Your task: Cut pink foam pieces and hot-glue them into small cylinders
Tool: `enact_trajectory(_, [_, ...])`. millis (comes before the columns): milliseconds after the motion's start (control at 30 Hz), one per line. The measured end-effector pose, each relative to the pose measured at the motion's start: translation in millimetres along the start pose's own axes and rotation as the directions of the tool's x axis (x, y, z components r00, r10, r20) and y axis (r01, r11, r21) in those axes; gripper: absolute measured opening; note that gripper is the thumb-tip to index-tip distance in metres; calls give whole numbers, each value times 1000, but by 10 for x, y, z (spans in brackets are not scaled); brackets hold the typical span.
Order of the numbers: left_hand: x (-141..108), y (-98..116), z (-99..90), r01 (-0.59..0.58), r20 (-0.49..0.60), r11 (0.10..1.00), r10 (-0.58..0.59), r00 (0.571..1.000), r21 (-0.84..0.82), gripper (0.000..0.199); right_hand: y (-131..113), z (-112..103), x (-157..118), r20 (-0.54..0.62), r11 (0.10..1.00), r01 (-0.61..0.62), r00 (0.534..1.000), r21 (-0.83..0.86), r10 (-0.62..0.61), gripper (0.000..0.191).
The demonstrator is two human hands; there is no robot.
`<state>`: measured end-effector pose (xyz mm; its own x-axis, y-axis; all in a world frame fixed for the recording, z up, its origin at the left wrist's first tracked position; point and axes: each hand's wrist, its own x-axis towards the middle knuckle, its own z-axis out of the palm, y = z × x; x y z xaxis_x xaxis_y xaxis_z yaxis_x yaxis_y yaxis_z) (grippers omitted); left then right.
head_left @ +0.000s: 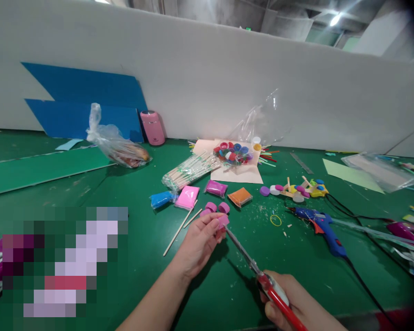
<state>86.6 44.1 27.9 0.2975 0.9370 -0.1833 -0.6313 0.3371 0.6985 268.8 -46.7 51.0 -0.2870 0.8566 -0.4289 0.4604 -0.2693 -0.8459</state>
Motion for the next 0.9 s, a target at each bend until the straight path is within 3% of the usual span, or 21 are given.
enact_trajectory(100, [3, -6, -9, 6, 5, 1000, -6, 1000, 4, 13, 62, 17, -10, -100, 997, 27, 994, -68, -33, 35])
enact_trajectory(233, [-7, -17, -22, 13, 14, 1000, -13, 1000, 6, 14, 88, 24, 0, -144, 988, 24, 989, -151, -46, 32])
enact_trajectory(433, [-11, -24, -23, 30, 10, 1000, -30, 999, 0, 15, 64, -4, 18, -108, 979, 46, 992, -200, -69, 26])
enact_trajectory(600, [-9, -4, -14, 43, -3, 999, -43, 999, -2, 15, -31, -55, 31, 31, 977, 79, 997, -199, -74, 23])
enact_trajectory(667, [-12, 8, -11, 50, -11, 999, -50, 999, -6, 15, -59, -62, 29, 35, 975, 62, 998, -215, -55, 23])
enact_trajectory(900, [-7, 35, -20, 68, -23, 997, -69, 997, -24, 17, -81, -58, 44, 33, 882, 64, 998, -467, -55, 24])
